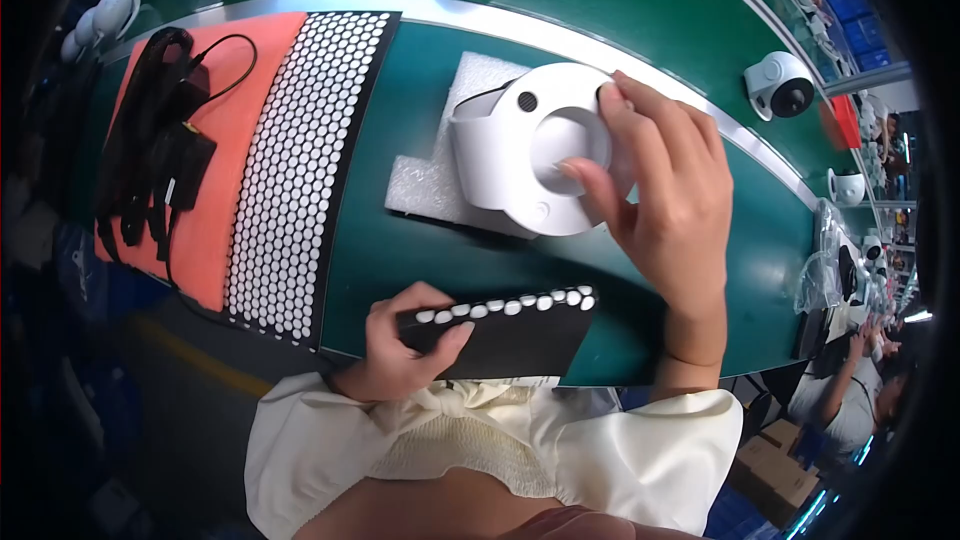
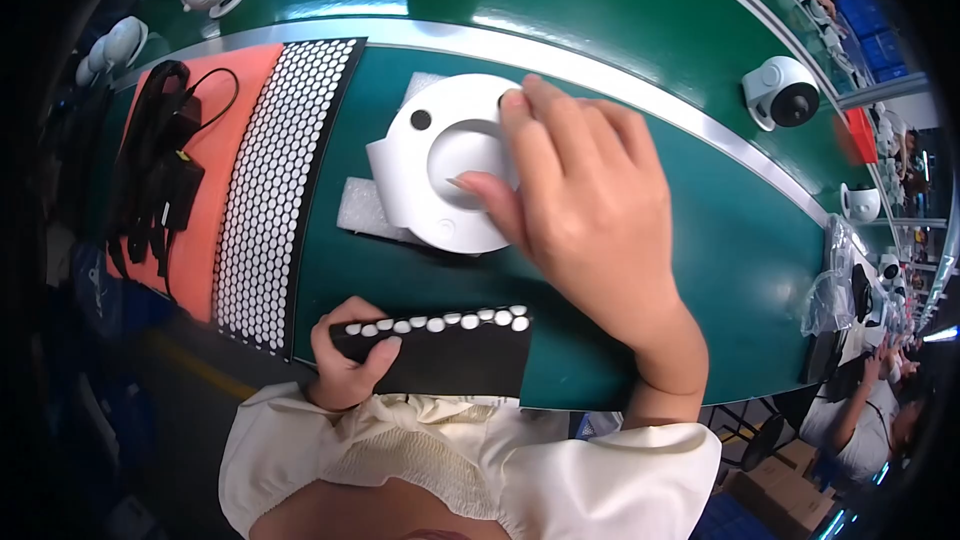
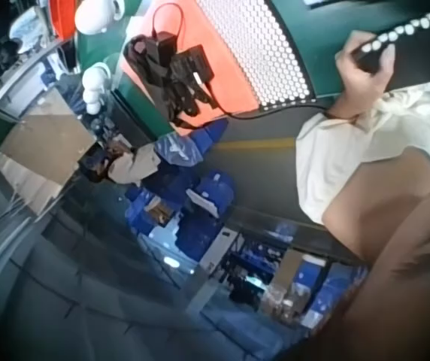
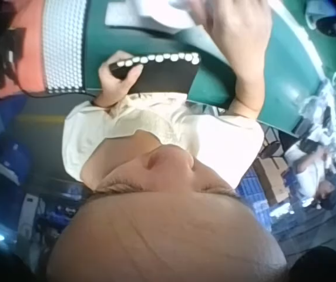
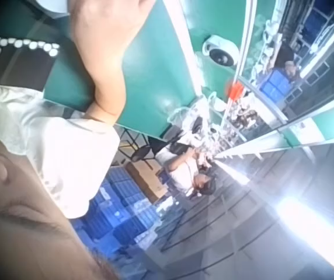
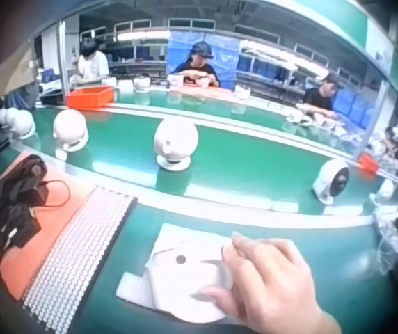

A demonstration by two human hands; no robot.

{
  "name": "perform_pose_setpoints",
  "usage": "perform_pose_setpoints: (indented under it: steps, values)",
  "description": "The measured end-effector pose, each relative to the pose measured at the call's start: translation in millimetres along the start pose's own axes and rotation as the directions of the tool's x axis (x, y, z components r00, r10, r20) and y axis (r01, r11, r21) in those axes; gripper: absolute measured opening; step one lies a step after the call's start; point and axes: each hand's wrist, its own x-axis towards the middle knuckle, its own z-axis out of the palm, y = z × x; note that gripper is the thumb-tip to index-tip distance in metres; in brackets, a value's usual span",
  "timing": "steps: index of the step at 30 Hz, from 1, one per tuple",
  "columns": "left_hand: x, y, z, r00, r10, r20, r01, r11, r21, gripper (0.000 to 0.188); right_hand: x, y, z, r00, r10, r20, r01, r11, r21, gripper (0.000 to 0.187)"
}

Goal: Apply small white adhesive pads to the circular base of white security camera housings on an assembly line.

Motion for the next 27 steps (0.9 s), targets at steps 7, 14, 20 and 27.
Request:
perform_pose_setpoints:
  steps: [7, 14, 20, 27]
  values:
    - [3, 3, 0, 0.988, 0.054, 0.143, -0.049, 0.998, -0.037, 0.025, -11, -23, -29, 0.997, 0.067, -0.043, -0.06, 0.987, 0.146, 0.022]
    - [-2, -3, 3, 0.997, 0.041, 0.062, -0.042, 0.999, 0.01, 0.015, -25, -51, -11, 0.973, -0.147, 0.178, 0.005, 0.783, 0.621, 0.024]
    - [-3, -3, 1, 0.995, 0.094, 0.034, -0.098, 0.989, 0.109, 0.011, -28, -60, -3, 0.966, -0.108, 0.235, -0.066, 0.778, 0.625, 0.026]
    - [-2, -3, 1, 0.988, 0.147, 0.044, -0.152, 0.976, 0.156, 0.015, -28, -63, -4, 0.968, -0.163, 0.192, 0.016, 0.802, 0.597, 0.031]
